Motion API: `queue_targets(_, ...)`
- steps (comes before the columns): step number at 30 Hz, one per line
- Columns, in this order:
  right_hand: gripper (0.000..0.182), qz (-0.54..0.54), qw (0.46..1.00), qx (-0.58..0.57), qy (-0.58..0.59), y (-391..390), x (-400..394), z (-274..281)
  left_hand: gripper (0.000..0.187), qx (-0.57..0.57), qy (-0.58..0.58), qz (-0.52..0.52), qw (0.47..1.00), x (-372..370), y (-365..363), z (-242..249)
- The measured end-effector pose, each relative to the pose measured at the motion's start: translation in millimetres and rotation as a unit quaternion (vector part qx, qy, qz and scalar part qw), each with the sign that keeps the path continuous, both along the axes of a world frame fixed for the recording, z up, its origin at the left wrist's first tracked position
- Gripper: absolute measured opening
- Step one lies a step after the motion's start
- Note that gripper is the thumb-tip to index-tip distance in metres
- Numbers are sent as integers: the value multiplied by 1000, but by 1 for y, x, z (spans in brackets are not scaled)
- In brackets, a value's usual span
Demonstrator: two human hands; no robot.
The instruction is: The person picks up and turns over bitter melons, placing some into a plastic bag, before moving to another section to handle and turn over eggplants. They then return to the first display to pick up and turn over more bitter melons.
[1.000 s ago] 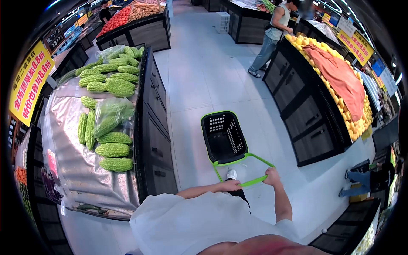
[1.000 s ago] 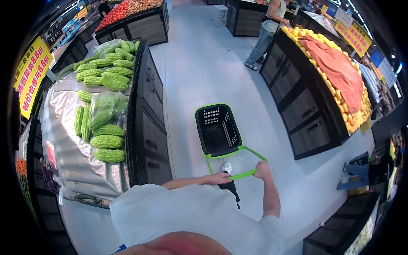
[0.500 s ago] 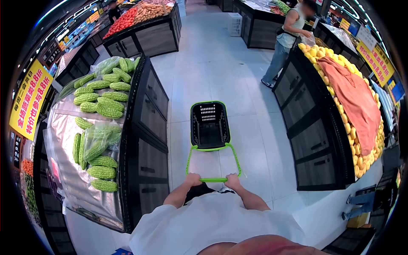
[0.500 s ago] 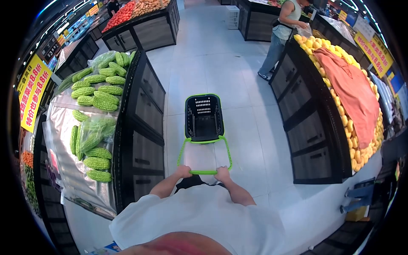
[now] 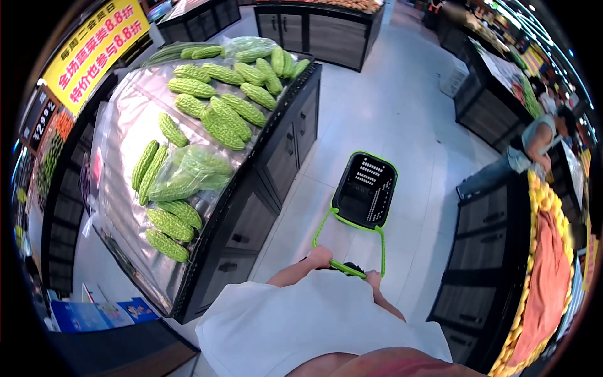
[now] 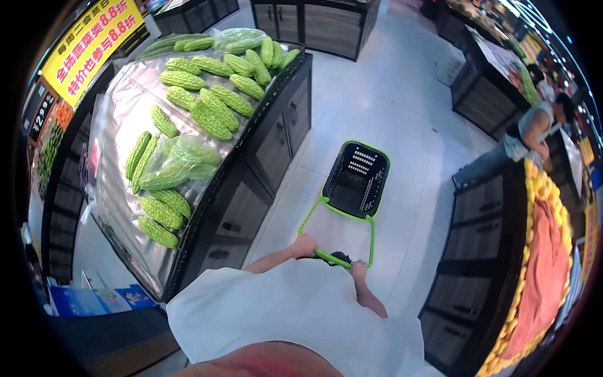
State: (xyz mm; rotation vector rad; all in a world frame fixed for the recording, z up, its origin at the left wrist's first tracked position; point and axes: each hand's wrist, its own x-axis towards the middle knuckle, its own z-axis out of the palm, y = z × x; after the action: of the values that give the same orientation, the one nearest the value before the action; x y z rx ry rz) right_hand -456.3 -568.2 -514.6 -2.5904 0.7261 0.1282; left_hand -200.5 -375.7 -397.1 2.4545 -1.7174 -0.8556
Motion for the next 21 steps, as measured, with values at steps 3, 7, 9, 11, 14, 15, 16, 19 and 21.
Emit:
queue_targets(3,35,41,999,-13,14,-27,36,30,28,-7,27,4,1000,24,-14,1)
queue_targets(7,31,70,997,-12,-12,-66,76,38,28,3,22,21,1000,54,-36,-6)
queue_targets(9,20,87,996,-9,-9,-83,101,41,28,0,27,37,999,78,-50,-7)
queue_targets(11,15,119,993,-28,9,-109,129,13,26,0,20,54,998,101,-62,-16)
queue_targets(14,11,182,981,-36,-48,-138,180,13,26,6,22,84,996,154,-86,-6)
queue_targets(15,10,165,983,-16,-83,-147,205,15,29,21,23,79,996,175,-94,-25)
queue_targets(16,9,149,982,7,-118,-159,228,13,29,22,16,98,995,192,-102,-24)
queue_targets(19,10,187,973,34,-131,-199,300,10,31,30,-20,114,993,247,-132,1)
queue_targets(21,15,207,972,58,-97,-225,333,4,31,72,-16,134,988,282,-163,24)
